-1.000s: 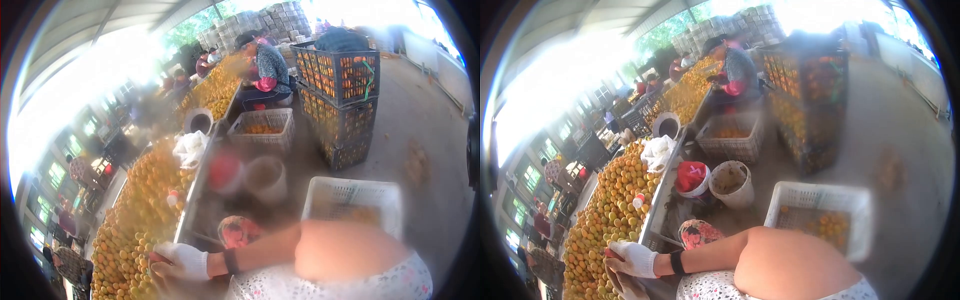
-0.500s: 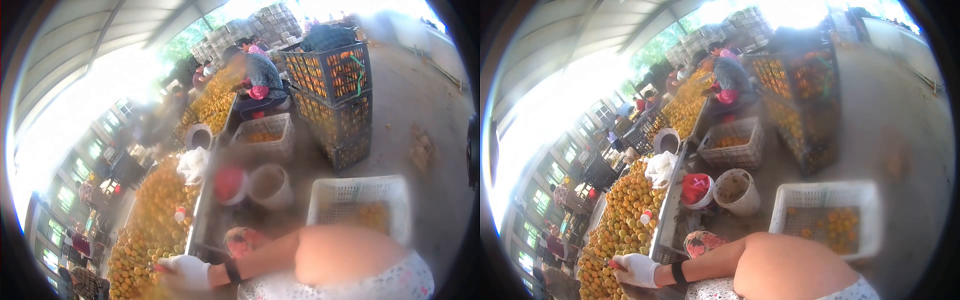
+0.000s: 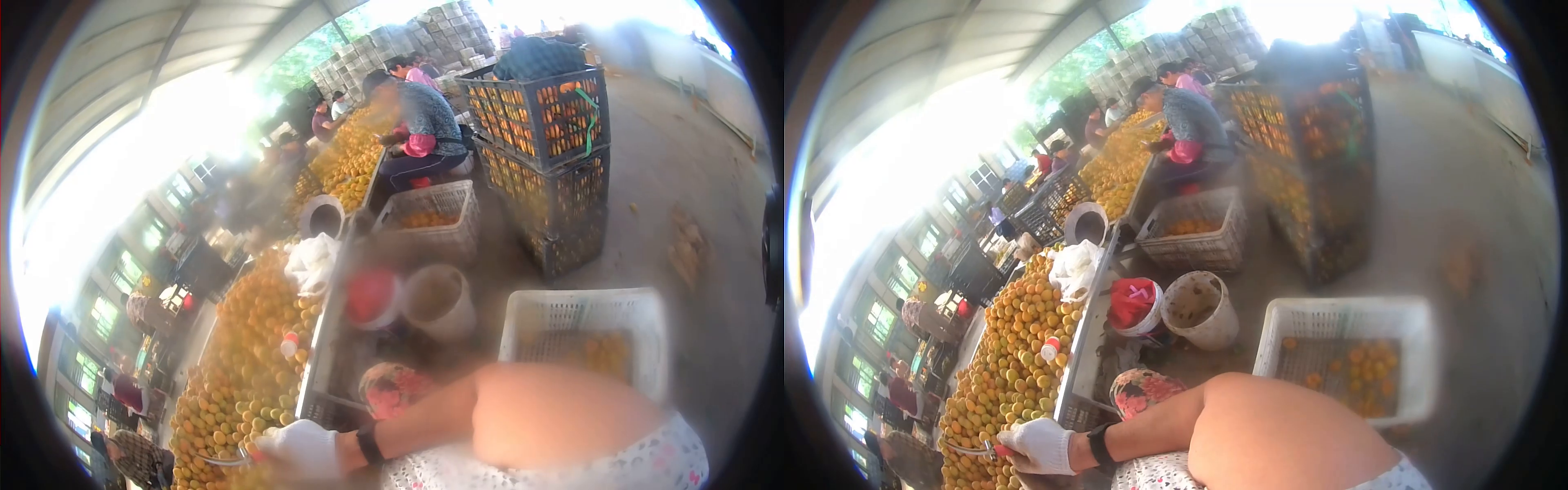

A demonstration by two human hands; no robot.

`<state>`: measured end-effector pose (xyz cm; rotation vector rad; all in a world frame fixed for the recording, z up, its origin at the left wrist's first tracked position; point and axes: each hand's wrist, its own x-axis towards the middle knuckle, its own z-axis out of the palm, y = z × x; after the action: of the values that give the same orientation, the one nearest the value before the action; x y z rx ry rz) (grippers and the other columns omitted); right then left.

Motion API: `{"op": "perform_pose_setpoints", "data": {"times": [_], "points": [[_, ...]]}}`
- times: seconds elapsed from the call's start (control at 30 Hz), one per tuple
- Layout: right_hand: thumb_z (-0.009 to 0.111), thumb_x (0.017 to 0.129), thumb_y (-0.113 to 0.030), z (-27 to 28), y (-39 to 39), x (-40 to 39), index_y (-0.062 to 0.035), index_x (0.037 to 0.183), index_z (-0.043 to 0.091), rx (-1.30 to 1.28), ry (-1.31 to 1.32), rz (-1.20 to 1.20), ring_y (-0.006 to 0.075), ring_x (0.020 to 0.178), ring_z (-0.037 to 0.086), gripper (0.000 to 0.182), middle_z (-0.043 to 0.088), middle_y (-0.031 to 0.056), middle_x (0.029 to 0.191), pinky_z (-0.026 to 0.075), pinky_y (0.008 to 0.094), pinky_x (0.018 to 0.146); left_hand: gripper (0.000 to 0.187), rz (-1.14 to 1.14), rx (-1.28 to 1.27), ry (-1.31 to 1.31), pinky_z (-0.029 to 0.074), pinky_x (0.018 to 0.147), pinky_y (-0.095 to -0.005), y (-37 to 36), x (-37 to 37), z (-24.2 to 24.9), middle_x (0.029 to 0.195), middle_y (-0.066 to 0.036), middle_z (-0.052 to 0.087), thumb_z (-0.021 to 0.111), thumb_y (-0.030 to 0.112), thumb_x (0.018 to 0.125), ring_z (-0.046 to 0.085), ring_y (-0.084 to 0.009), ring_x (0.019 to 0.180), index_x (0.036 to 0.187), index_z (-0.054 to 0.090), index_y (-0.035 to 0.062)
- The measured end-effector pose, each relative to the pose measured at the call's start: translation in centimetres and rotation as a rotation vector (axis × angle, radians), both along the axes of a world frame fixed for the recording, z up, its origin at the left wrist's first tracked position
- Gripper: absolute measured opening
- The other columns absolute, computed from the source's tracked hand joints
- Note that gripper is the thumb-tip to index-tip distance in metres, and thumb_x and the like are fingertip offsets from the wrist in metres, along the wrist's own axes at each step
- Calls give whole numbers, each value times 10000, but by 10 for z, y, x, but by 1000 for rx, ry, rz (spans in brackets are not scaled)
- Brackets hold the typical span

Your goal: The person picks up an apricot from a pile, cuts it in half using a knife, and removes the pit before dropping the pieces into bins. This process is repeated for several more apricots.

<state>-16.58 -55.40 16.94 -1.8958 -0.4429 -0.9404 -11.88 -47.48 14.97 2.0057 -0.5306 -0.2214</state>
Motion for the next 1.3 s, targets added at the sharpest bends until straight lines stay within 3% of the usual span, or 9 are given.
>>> {"op": "perform_pose_setpoints", "data": {"times": [0.33,0.53,0.6,0.63,0.67,0.73,0.87,1.13,1.3], "points": [[638,815,-238,-6,-4,-10,-72,857,546,-387,-237,153,358,627,608,194,557,139,767,484,441,559,464,-170,-583,288,542,784,-341,-35,13,-40,1055,-68,643,504,498,965,641,-203,917,1173,571,88],[681,844,-326,-4,-15,-18,-91,978,570,-227,-269,204,330,729,598,292,538,145,894,483,436,599,494,114,-1088,308,534,794,-337,59,-19,-48,1044,-65,649,486,533,968,634,-204,894,1135,589,79],[735,763,-286,-12,-13,-5,-46,1033,580,-237,-211,151,378,769,613,393,575,155,927,514,426,677,456,-247,-1147,744,480,980,-437,97,-4,-50,1262,-104,566,516,424,986,560,-266,1139,1297,528,91],[719,795,-252,-20,-5,11,-32,1019,586,-199,-177,88,335,756,620,340,591,145,894,510,407,669,324,155,-1194,688,562,841,-407,72,-24,-20,1066,-62,675,594,374,947,667,-222,952,1150,623,122],[703,827,-218,-30,2,25,-19,1004,593,-162,-126,13,291,744,627,289,607,135,861,506,388,661,335,109,-981,477,558,822,-414,77,-22,-18,1051,-53,678,597,400,944,666,-212,908,1142,623,131],[644,898,-163,-15,2,16,4,1007,604,627,400,473,163,737,600,203,610,89,793,493,328,653,401,291,-1166,670,540,828,-477,84,-21,-21,1036,-128,656,532,414,965,645,-311,924,1120,596,50],[607,949,-177,-2,0,18,6,1043,617,524,543,563,84,754,550,205,607,50,798,479,271,651,463,105,-482,84,524,722,-386,86,-34,-6,923,-107,624,508,451,973,629,-243,839,1134,572,22],[572,990,-233,-25,20,39,-10,1051,620,496,531,579,81,748,563,236,606,56,818,475,272,653,427,106,-653,206,458,755,-236,97,-25,-9,991,-14,615,699,270,897,576,-87,860,1197,560,0],[558,1002,-245,-19,17,49,-45,1061,618,775,1092,683,88,748,548,217,607,33,851,465,261,649,422,87,-489,10,423,783,-220,107,-10,-26,1031,-24,600,689,265,899,541,-80,883,1185,554,-14]]}}
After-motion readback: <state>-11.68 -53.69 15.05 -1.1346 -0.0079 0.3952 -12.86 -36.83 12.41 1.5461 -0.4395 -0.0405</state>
